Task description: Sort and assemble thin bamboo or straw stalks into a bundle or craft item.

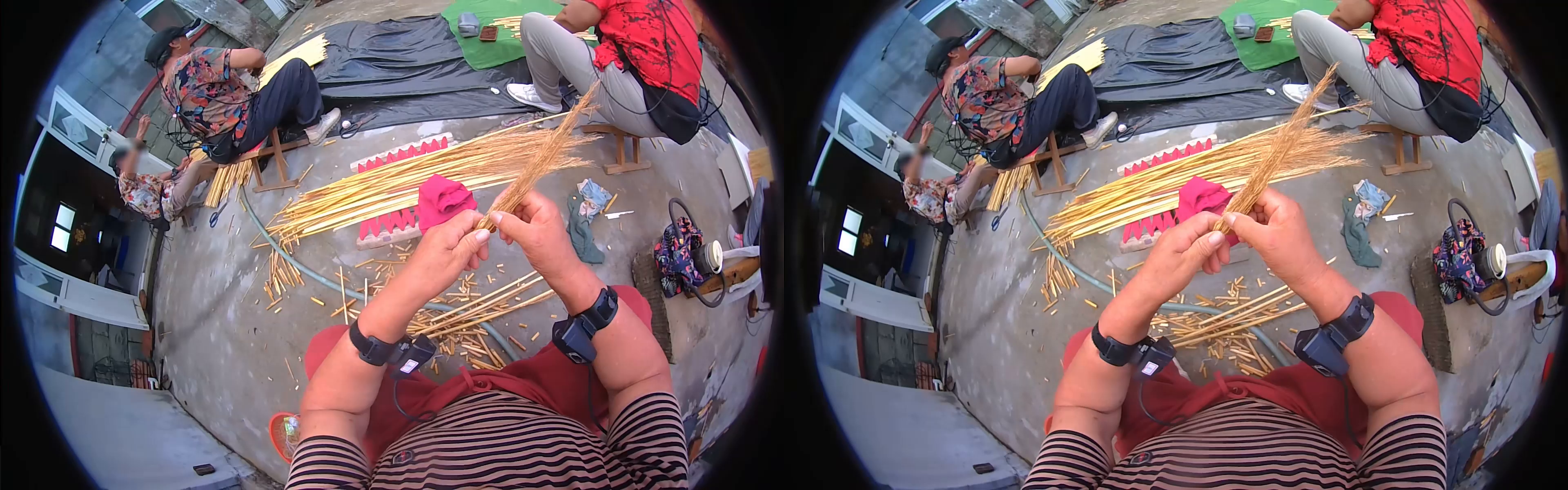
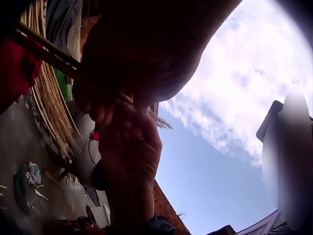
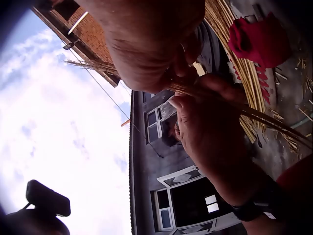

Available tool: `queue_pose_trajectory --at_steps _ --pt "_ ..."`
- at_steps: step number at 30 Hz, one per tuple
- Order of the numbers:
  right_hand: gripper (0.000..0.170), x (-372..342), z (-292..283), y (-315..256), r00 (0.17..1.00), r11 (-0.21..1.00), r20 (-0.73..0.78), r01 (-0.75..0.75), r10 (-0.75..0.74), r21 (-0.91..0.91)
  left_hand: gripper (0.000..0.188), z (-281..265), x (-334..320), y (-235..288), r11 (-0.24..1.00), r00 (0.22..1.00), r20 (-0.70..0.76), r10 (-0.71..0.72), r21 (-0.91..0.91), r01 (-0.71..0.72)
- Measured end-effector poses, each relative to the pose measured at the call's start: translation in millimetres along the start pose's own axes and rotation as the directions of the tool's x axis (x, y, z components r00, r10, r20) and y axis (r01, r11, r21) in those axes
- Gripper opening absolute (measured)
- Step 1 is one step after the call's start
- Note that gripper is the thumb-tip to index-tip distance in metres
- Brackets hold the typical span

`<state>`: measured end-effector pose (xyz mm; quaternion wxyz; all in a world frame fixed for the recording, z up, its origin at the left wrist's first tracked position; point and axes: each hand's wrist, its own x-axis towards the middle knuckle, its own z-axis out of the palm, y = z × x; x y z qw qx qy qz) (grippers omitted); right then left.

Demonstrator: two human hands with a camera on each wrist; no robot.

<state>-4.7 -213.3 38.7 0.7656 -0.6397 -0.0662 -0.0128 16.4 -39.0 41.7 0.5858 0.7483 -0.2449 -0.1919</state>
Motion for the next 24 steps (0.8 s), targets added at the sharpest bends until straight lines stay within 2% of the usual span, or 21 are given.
queue_pose_trajectory --at_steps 2,5,8,11,14,17,18,21,24 --pt "0.012 -1 1 1 1.000 0.999 0.005 0.004 -0.004 0.034 0.018 2 0 4 1.000 0.998 -0.058 -0.028 -0.014 0.027" --pt "0.013 0 -2 5 1.000 0.999 0.019 0.001 -0.002 0.054 0.015 2 2 0 0.979 0.986 -0.148 0.072 0.198 -0.042" --pt "0.014 2 -7 9 1.000 0.999 -0.007 -0.004 0.004 0.043 0.011 7 1 4 0.966 0.953 -0.267 0.147 0.245 -0.080" --pt "0.015 2 -11 14 1.000 1.000 -0.002 -0.003 0.003 0.021 0.011 9 -2 2 0.955 0.954 -0.257 0.156 0.287 -0.079" --pt "0.015 1 -9 12 1.000 1.000 0.006 -0.020 0.020 -0.005 0.011 11 1 -9 0.994 0.959 -0.268 0.094 0.078 -0.075" --pt "0.015 -4 1 3 0.999 1.000 0.015 -0.029 0.029 0.013 0.011 9 -2 -8 0.976 0.974 -0.229 0.001 -0.212 -0.051" --pt "0.015 -6 2 2 0.999 0.999 0.007 -0.032 0.032 0.025 0.014 8 -2 -7 0.980 0.974 -0.225 -0.031 -0.197 -0.014" --pt "0.016 -3 -1 12 0.999 0.998 0.035 -0.036 0.038 -0.060 0.012 9 -4 -6 0.988 0.958 -0.287 -0.007 -0.147 -0.037" --pt "0.017 -3 0 12 0.995 0.996 0.056 -0.084 0.084 -0.004 0.012 9 -6 -2 0.995 0.950 -0.311 -0.033 -0.104 0.000"
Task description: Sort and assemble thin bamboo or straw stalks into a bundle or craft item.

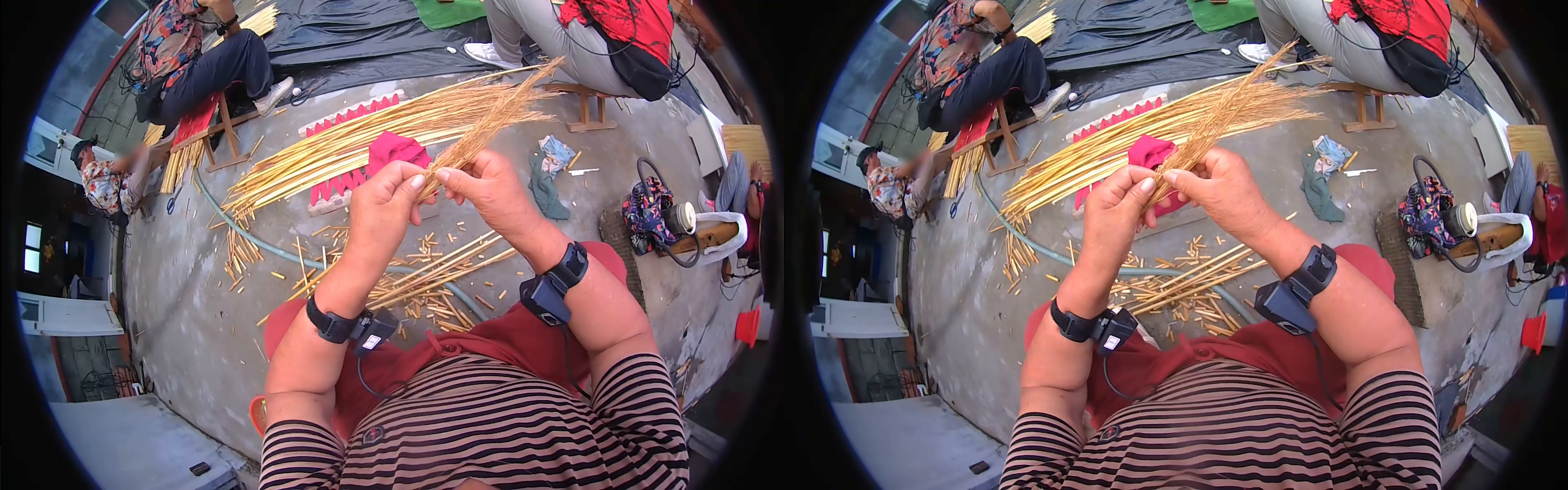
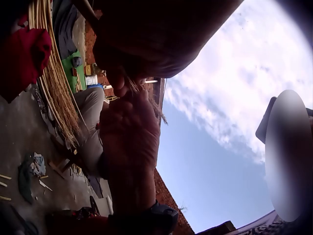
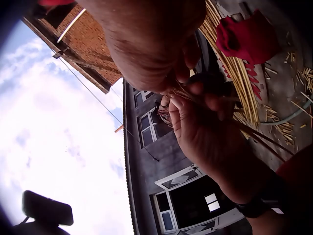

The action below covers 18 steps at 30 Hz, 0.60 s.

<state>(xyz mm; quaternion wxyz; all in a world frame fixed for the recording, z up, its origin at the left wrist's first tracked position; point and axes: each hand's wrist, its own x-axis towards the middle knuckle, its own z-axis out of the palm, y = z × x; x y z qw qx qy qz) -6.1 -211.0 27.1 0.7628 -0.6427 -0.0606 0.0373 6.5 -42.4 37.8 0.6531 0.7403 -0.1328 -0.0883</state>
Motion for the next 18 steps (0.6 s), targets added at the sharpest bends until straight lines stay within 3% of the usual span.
queue_pose_trajectory --at_steps 18 --pt "0.017 0 -2 -1 0.999 0.999 -0.001 0.038 -0.038 -0.004 0.010 0 -3 1 0.997 1.000 0.013 0.010 0.071 -0.011"
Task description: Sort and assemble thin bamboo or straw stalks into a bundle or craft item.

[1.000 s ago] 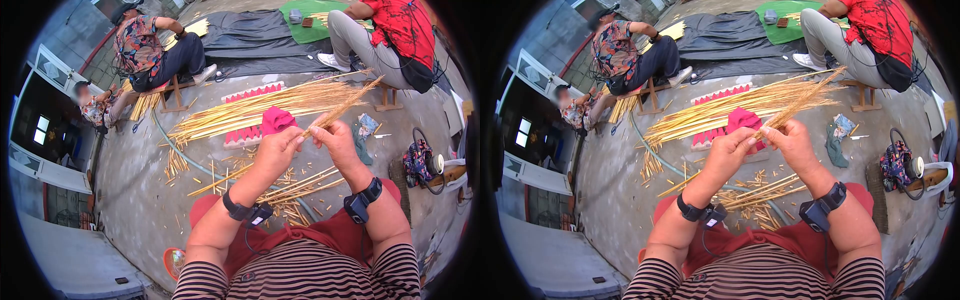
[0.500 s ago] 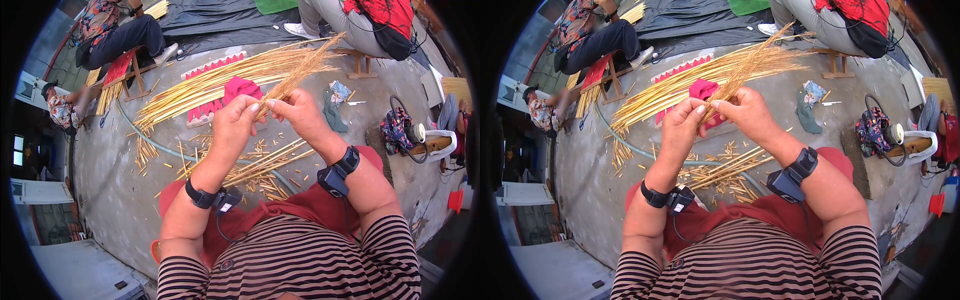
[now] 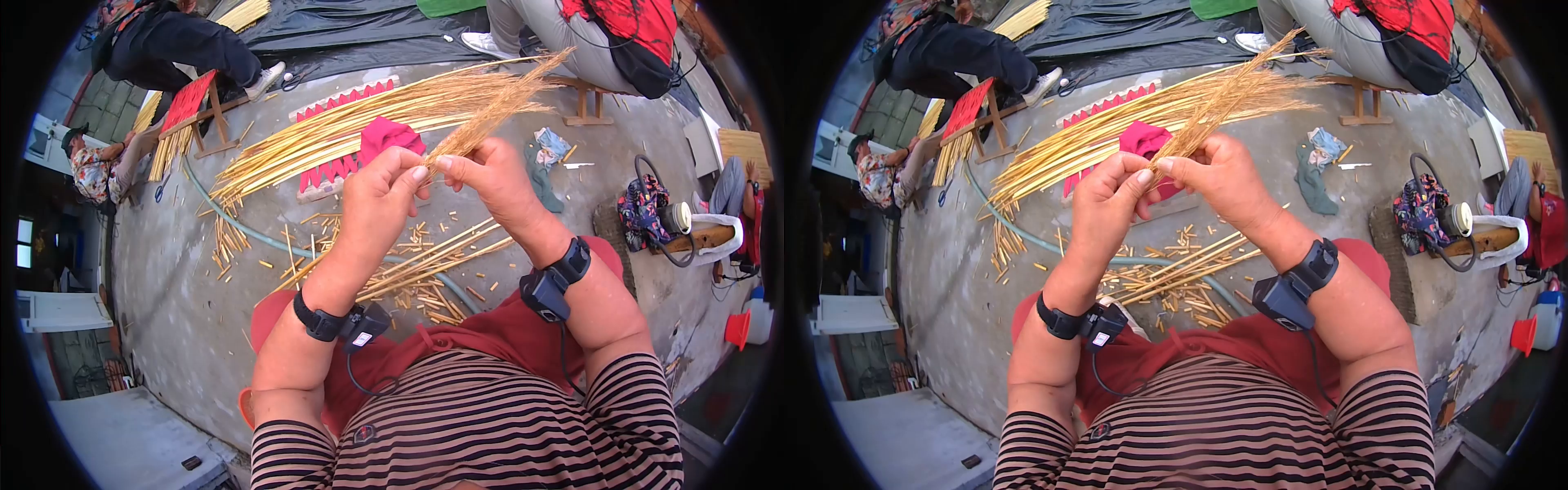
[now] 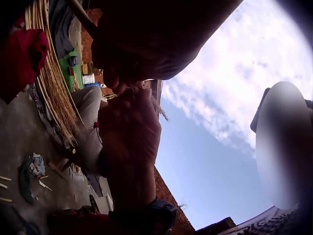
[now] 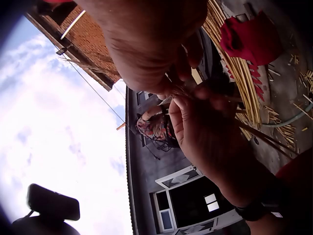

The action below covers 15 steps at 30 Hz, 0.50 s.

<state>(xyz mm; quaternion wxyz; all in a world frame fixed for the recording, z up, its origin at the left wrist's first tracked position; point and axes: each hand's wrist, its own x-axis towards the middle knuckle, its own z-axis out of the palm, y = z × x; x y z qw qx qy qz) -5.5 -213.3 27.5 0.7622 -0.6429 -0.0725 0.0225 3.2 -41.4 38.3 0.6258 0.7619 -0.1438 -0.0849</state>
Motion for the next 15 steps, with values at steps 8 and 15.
queue_pose_trajectory --at_steps 8,15 --pt "0.014 -4 -1 -1 0.998 0.998 -0.061 0.012 -0.009 0.054 0.006 12 0 1 0.997 0.998 0.056 0.022 -0.078 -0.018" --pt "0.011 1 -8 -1 0.993 0.997 -0.089 0.082 -0.080 0.014 0.018 13 3 -1 0.998 1.000 -0.026 0.011 -0.064 -0.013"
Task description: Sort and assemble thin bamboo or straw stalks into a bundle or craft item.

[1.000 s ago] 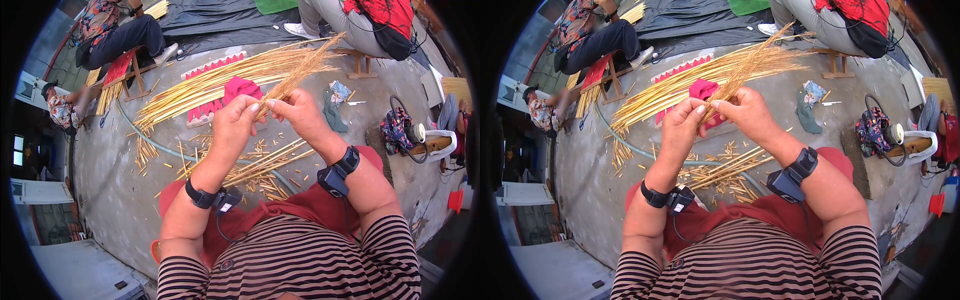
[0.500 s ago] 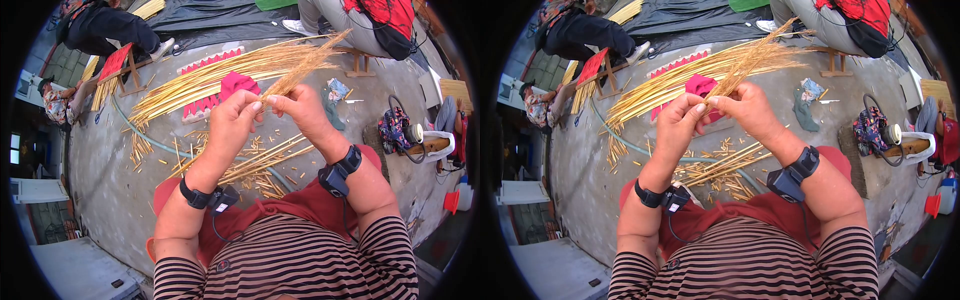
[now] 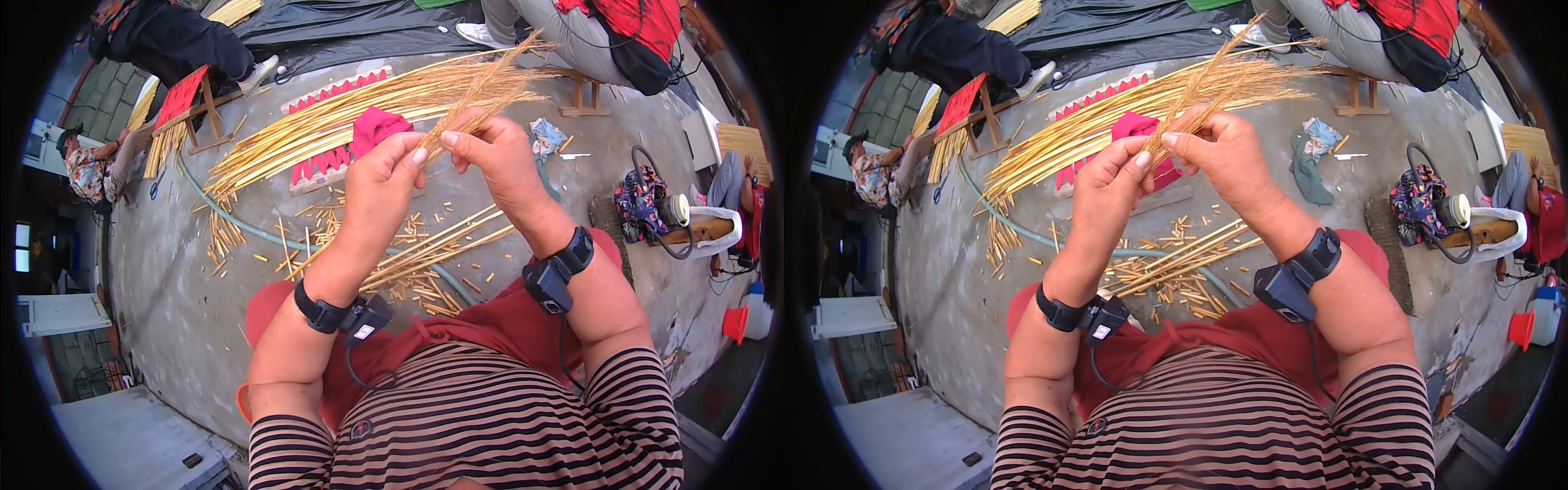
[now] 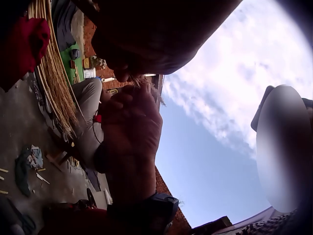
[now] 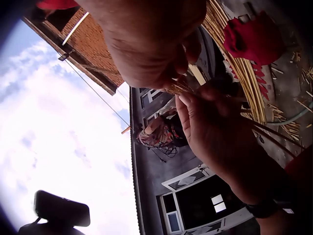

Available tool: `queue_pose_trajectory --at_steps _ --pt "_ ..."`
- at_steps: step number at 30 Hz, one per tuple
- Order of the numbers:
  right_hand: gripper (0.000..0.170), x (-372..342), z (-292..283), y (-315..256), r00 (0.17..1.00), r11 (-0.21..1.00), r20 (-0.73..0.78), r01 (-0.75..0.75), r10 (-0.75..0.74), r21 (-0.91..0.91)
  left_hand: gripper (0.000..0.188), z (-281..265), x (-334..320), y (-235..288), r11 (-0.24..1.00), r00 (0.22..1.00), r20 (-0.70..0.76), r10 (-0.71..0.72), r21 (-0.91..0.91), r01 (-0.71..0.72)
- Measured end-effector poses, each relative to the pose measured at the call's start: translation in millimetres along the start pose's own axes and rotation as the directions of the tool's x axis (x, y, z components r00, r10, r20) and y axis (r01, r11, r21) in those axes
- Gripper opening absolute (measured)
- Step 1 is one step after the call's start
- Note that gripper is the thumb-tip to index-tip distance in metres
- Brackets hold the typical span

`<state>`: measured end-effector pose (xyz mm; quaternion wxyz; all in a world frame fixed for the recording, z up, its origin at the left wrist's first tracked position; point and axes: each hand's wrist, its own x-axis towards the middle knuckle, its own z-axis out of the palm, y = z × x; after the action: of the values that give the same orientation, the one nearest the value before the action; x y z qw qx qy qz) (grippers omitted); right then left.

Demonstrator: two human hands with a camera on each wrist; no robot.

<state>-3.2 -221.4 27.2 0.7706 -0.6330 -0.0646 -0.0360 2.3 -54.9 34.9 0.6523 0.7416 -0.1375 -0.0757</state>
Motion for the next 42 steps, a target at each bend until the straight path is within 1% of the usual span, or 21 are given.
queue_pose_trajectory --at_steps 3,4,7,9,12,15,19,21,22,25,28,31,34,36,39,42 --pt "0.010 2 -6 0 0.999 0.999 0.026 0.032 -0.031 -0.028 0.022 4 1 1 1.000 0.999 -0.031 0.010 -0.021 -0.011" --pt "0.010 1 -6 0 1.000 0.999 0.022 0.021 -0.020 -0.036 0.022 5 1 2 0.999 0.999 -0.034 0.008 -0.036 -0.009" --pt "0.010 0 -6 1 1.000 0.999 0.008 -0.001 0.002 -0.052 0.016 4 1 1 0.999 0.998 -0.050 -0.025 -0.043 0.023" --pt "0.010 -1 -7 1 1.000 0.998 -0.002 -0.005 0.005 -0.058 0.016 6 0 1 1.000 0.999 -0.051 0.001 -0.016 -0.002" --pt "0.010 1 -1 0 0.999 0.991 -0.045 0.029 -0.023 0.128 0.014 6 3 -2 0.999 0.997 -0.064 0.034 -0.006 -0.035" --pt "0.009 1 -2 -2 0.993 0.998 -0.108 0.054 -0.049 0.043 0.014 6 0 -4 0.999 0.996 -0.073 0.043 0.001 -0.043" --pt "0.008 1 -5 -4 0.997 1.000 -0.079 0.019 -0.020 -0.017 0.012 4 -1 -3 1.000 0.995 -0.093 0.019 0.013 -0.018" --pt "0.008 0 -7 -4 0.998 0.999 -0.054 -0.014 0.012 -0.042 0.012 3 -1 -4 1.000 0.995 -0.099 0.021 -0.004 -0.022" --pt "0.008 0 -8 -4 0.999 0.999 -0.048 -0.007 0.005 -0.045 0.012 3 -2 -4 1.000 0.995 -0.102 0.021 -0.013 -0.022" --pt "0.007 1 -7 -5 0.999 0.999 -0.035 0.005 -0.007 -0.044 0.012 1 -2 -5 1.000 0.996 -0.084 0.022 0.009 -0.021" --pt "0.007 1 -7 -5 0.999 0.999 -0.047 -0.002 0.000 -0.042 0.012 3 -5 0 1.000 0.998 -0.058 -0.014 0.001 0.014" --pt "0.007 0 -3 -3 0.997 0.998 -0.072 -0.021 0.017 -0.058 0.011 1 -4 -5 0.999 1.000 0.011 0.013 0.035 -0.014" --pt "0.007 -1 0 -3 0.998 0.998 -0.060 -0.033 0.030 -0.051 0.011 4 -5 8 0.993 1.000 0.028 -0.012 -0.115 0.015" --pt "0.006 -2 2 -3 0.999 0.999 -0.039 -0.033 0.032 -0.025 0.011 2 -4 6 0.992 0.999 0.006 -0.042 -0.115 0.043" --pt "0.008 1 -2 -4 0.999 0.999 -0.019 0.028 -0.029 -0.019 0.013 0 -1 3 0.993 0.998 0.010 -0.059 -0.105 0.060" --pt "0.010 6 -18 -10 0.995 0.994 -0.073 0.076 -0.071 0.074 0.014 -4 1 1 0.992 0.997 0.003 -0.078 -0.096 0.078"
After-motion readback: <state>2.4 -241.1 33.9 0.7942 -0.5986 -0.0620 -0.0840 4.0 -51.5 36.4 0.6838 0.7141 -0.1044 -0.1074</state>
